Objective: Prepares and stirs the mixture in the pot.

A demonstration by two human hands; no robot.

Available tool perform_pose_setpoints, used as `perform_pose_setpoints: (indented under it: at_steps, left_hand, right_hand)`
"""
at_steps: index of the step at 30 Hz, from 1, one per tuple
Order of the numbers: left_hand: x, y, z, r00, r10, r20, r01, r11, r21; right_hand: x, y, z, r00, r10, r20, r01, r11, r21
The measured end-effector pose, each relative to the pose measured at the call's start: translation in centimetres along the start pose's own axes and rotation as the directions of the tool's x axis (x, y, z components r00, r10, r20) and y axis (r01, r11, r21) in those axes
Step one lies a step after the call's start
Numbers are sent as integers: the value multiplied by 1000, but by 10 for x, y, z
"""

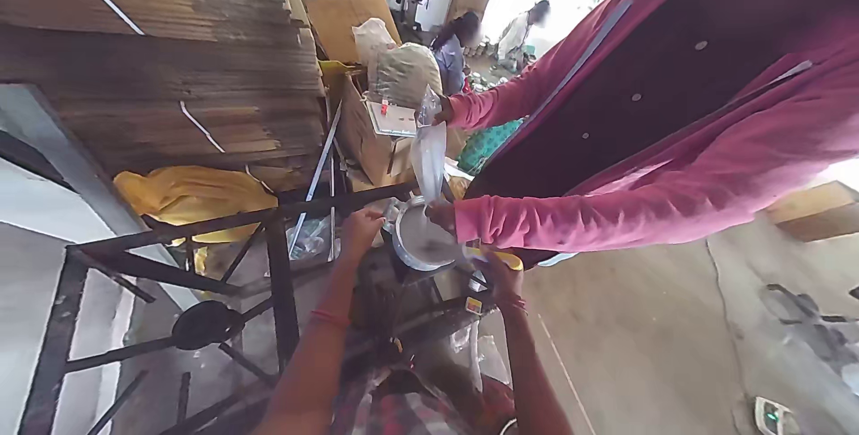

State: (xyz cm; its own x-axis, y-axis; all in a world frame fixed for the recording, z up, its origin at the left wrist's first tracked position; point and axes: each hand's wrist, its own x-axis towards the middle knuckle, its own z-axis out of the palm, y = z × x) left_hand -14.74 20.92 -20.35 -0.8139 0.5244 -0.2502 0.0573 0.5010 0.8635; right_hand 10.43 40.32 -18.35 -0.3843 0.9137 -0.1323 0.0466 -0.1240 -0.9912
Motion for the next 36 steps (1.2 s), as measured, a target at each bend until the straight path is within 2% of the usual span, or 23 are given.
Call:
perform_pose_setpoints:
  at_steps: [2, 6, 10, 14, 18, 22, 26, 28, 31, 35, 36]
  left_hand:
    - [-1, 1, 0, 1000, -3, -2, 3, 1000, 2]
    - [1, 1, 2, 1000, 9, 5, -10, 1000, 24]
    - [3, 0, 0, 1000, 1, 3, -1, 1000, 28]
    - [1, 1, 1, 1000, 16, 4, -16, 998, 54]
    - [0, 2, -1, 1000, 13, -3, -13, 999, 35]
    - [0, 2, 1, 1000, 1, -1, -1, 999, 52]
    - [0, 3, 0, 1000, 6, 0, -6, 1000, 30]
    - [-2, 2, 1, 1000, 20, -5, -20, 1000, 10]
    - [-4, 4, 0, 1000, 22, -3, -22, 999, 24]
    - [0, 0, -1, 1000, 20, 2, -20, 1000, 12]
    - [0, -1, -1, 1000, 25, 3, -25, 1000, 9]
  right_hand:
    - [-1, -2, 1, 1000, 7, 18, -7, 1000, -9]
    - [12, 10, 3, 991, -10, -133, 13, 1000, 20]
    - [-1, 1, 2, 999, 11, 38, -11, 1000, 4]
    - [9, 9, 2, 996, 41, -76, -34, 995, 89]
    - [0, 5, 2, 997, 49, 67, -53, 997, 56]
    - [10, 10, 6, 994, 71, -88, -61, 992, 111]
    - [2, 4, 5, 996, 44, 75, -48, 998, 49]
    - [3, -1, 4, 998, 58, 31, -59, 997, 48]
    - [16, 6, 8, 986, 90, -141, -82, 995, 65]
    - [5, 1, 5, 997, 48, 60, -49, 998, 28]
    - [3, -5, 3, 997, 41, 63, -42, 999, 12]
